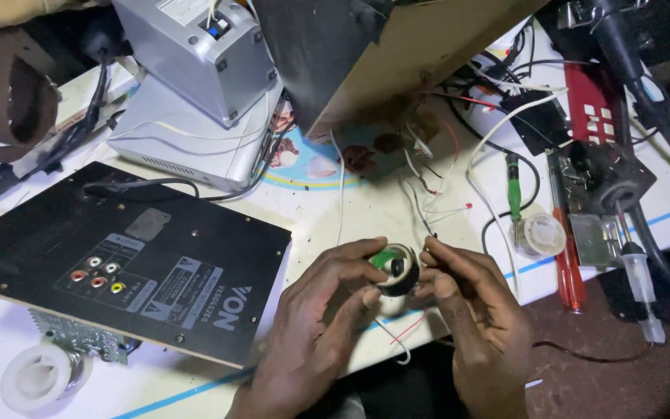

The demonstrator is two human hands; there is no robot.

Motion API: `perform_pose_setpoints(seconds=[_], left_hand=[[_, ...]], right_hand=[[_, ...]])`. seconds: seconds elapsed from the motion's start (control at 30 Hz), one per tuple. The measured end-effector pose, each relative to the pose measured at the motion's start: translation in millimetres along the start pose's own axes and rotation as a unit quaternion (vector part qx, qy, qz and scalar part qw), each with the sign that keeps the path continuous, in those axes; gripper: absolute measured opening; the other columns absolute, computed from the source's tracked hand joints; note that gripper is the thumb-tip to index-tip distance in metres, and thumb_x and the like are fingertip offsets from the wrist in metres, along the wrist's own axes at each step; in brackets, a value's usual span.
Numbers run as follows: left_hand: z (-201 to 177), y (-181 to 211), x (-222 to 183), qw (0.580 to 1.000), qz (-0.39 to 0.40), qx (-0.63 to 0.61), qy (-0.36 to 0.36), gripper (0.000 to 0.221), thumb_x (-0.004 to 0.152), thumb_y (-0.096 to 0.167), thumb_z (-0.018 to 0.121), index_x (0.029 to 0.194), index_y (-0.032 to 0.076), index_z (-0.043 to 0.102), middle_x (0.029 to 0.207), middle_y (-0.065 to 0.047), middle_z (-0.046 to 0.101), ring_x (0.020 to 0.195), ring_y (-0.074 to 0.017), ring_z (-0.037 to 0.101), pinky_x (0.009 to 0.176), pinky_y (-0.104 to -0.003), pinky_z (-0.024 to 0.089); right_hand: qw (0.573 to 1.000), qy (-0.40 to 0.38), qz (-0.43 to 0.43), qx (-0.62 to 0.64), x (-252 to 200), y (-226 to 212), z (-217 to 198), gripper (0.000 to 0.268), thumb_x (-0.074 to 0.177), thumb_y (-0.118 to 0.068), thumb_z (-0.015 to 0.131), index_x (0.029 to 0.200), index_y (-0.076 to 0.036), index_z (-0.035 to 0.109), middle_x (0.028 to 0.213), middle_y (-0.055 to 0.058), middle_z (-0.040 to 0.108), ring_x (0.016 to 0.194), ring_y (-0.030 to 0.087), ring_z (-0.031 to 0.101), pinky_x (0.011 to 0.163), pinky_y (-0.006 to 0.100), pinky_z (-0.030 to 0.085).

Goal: Connecting electrical wires by twisting them together and insulating the joints with electrical tape.

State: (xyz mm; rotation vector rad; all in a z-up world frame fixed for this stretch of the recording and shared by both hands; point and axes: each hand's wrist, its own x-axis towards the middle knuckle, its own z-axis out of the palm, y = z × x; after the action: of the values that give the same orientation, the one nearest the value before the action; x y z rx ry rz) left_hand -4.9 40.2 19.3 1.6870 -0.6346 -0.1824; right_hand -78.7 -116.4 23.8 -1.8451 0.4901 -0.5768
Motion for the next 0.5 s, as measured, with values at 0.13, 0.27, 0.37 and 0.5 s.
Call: perform_pose_setpoints(seconds=[0.13,0.27,0.37,0.5], left_hand=[[2,5,-1,0.996,0.023,-0.068,-0.06,0.025,0.104,0.029,0.047,0.11,0.013,0.066,0.138,-0.011,0.068,0.131,-0.027,0.066,0.105,-0.039,0.052],[11,13,6,0.992,0.037,-0.085,-0.086,0.025,0.105,0.029,0.048,0.113,0.013,0.065,0.14,-0.012,0.067,0.131,-0.0273,0.067,0.107,-0.039,0.051],[26,16,13,0.98,0.108,-0.099,-0.134,0.025,0.102,0.021,0.058,0.123,0.008,0.061,0.144,-0.02,0.061,0.135,-0.0315,0.063,0.114,-0.043,0.048],[55,22,23,0.97,0.168,-0.099,-0.148,0.016,0.106,0.02,0.054,0.112,0.005,0.058,0.14,-0.022,0.062,0.13,-0.0364,0.065,0.108,-0.045,0.052]], right_hand=[[0.996,-0.057,0.001,0.071,3,11,-11,0.035,0.094,-0.018,0.061,0.118,0.004,0.073,0.117,0.015,0.073,0.11,0.023,0.072,0.094,0.03,0.055],[0.97,0.032,0.018,0.242,-4,30,-23,0.024,0.087,0.0,0.067,0.109,0.011,0.069,0.111,0.026,0.071,0.104,0.032,0.072,0.094,0.033,0.057],[0.975,0.084,-0.012,0.204,-9,37,-43,0.012,0.085,0.003,0.07,0.097,0.005,0.07,0.103,0.02,0.07,0.105,0.025,0.069,0.098,0.029,0.056],[0.984,0.169,-0.003,0.058,-15,29,-66,0.011,0.091,0.001,0.069,0.099,0.007,0.066,0.098,0.019,0.071,0.085,0.02,0.07,0.08,0.022,0.055]])
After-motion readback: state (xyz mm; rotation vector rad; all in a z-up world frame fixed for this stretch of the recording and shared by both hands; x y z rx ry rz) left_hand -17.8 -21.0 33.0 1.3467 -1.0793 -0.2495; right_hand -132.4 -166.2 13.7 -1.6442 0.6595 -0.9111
